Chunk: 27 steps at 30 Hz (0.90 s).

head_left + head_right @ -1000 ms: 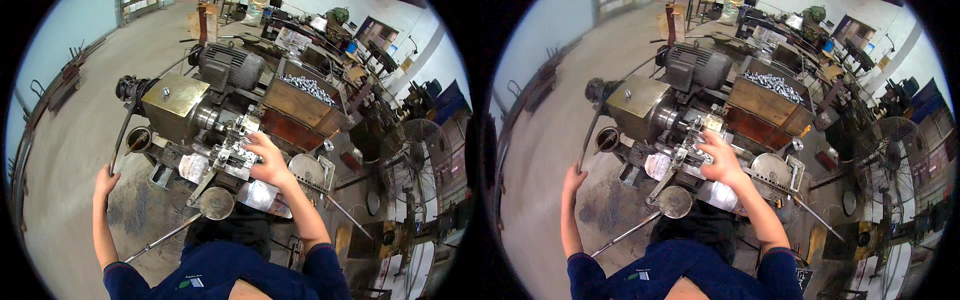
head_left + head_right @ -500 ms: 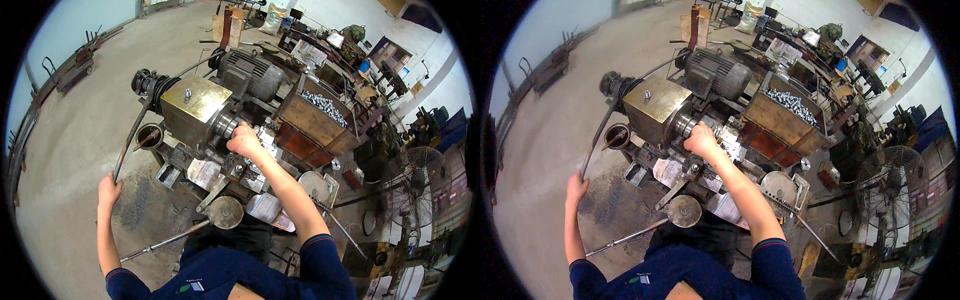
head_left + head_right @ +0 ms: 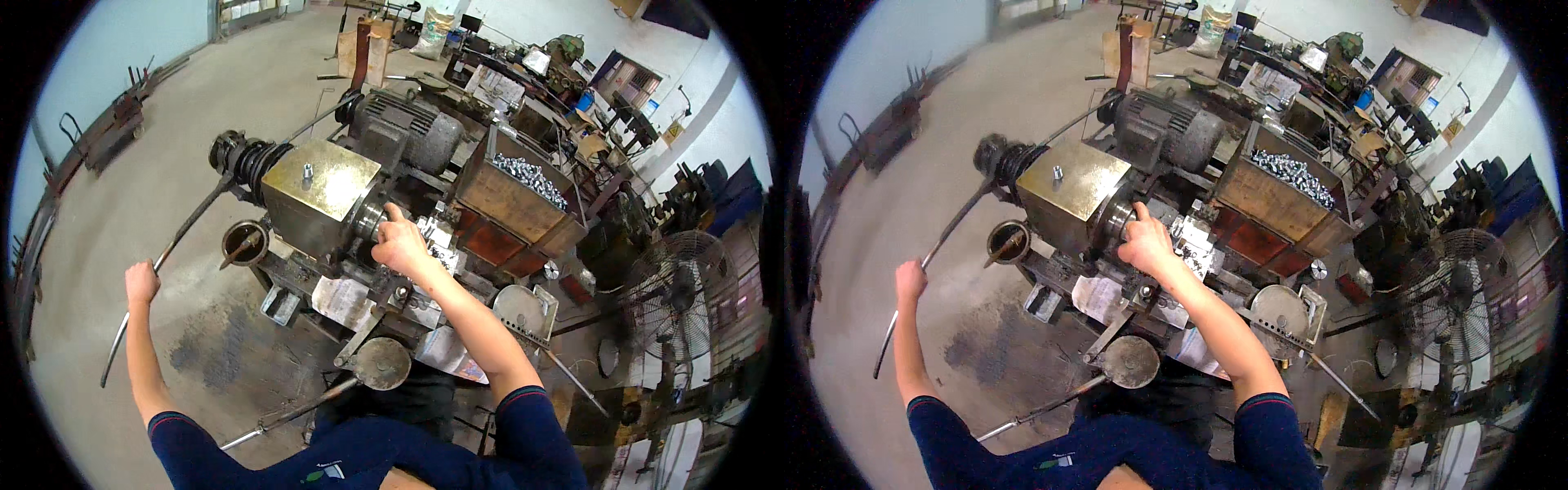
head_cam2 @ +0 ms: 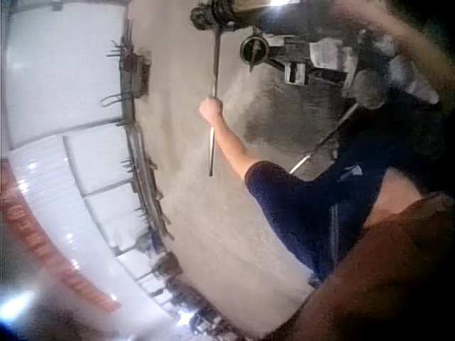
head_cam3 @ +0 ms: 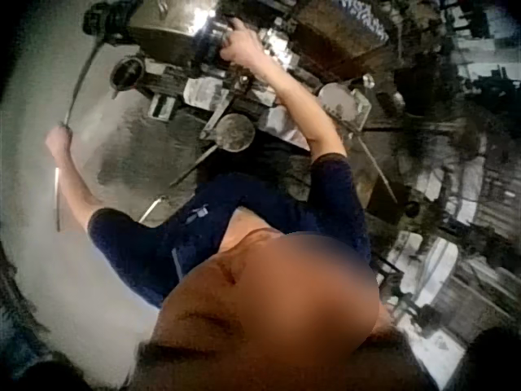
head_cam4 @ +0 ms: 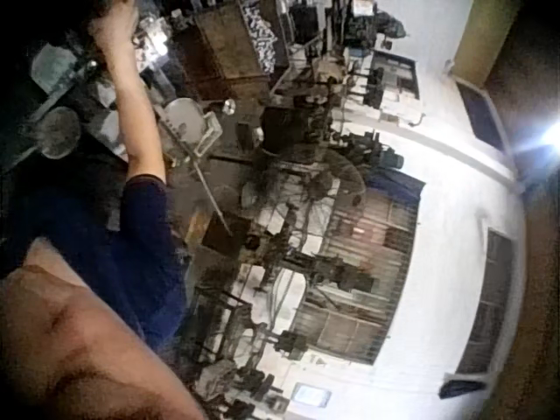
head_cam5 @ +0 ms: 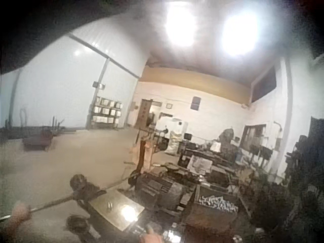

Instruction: The person operates a lathe machine to process small metal parts, picking pieces from a bin, securing them in the machine, and using hand levers to perform machining actions before placing the finished parts into a separate container.

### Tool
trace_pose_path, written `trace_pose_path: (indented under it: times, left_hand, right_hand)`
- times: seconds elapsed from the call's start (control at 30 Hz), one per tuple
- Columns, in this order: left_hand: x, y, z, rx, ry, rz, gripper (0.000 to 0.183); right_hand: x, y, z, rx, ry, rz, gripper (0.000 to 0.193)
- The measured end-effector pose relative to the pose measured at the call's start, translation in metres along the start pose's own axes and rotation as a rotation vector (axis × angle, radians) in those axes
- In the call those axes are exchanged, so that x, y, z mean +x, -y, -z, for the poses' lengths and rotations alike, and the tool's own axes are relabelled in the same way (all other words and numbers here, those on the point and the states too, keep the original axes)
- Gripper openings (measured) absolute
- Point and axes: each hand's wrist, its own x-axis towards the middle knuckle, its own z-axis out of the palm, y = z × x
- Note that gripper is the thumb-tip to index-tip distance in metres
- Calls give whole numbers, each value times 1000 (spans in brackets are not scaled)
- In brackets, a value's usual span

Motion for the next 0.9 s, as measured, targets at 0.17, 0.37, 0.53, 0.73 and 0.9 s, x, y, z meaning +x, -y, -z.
trace_pose_path:
  times: [0.17, 0.37, 0.53, 0.73, 0.9]
  left_hand:
    - [-7, -26, 21, -289, 85, 272, 24]
    - [-52, -159, -9, -1289, -219, 214, 24]
    - [-80, -252, -108, -741, 453, 0, 47]
    - [-39, -237, -115, -31, 311, -558, 17]
    - [-39, -236, -86, -133, 417, -417, 24]
  right_hand:
    - [-24, -2, 27, 60, -35, 99, 25]
    - [-116, -64, 95, 212, -255, 41, 39]
    - [-222, -130, 136, 11, -263, -338, 39]
    - [-352, -192, 157, 8, -299, -772, 31]
    - [-442, -250, 152, -500, -113, -1093, 56]
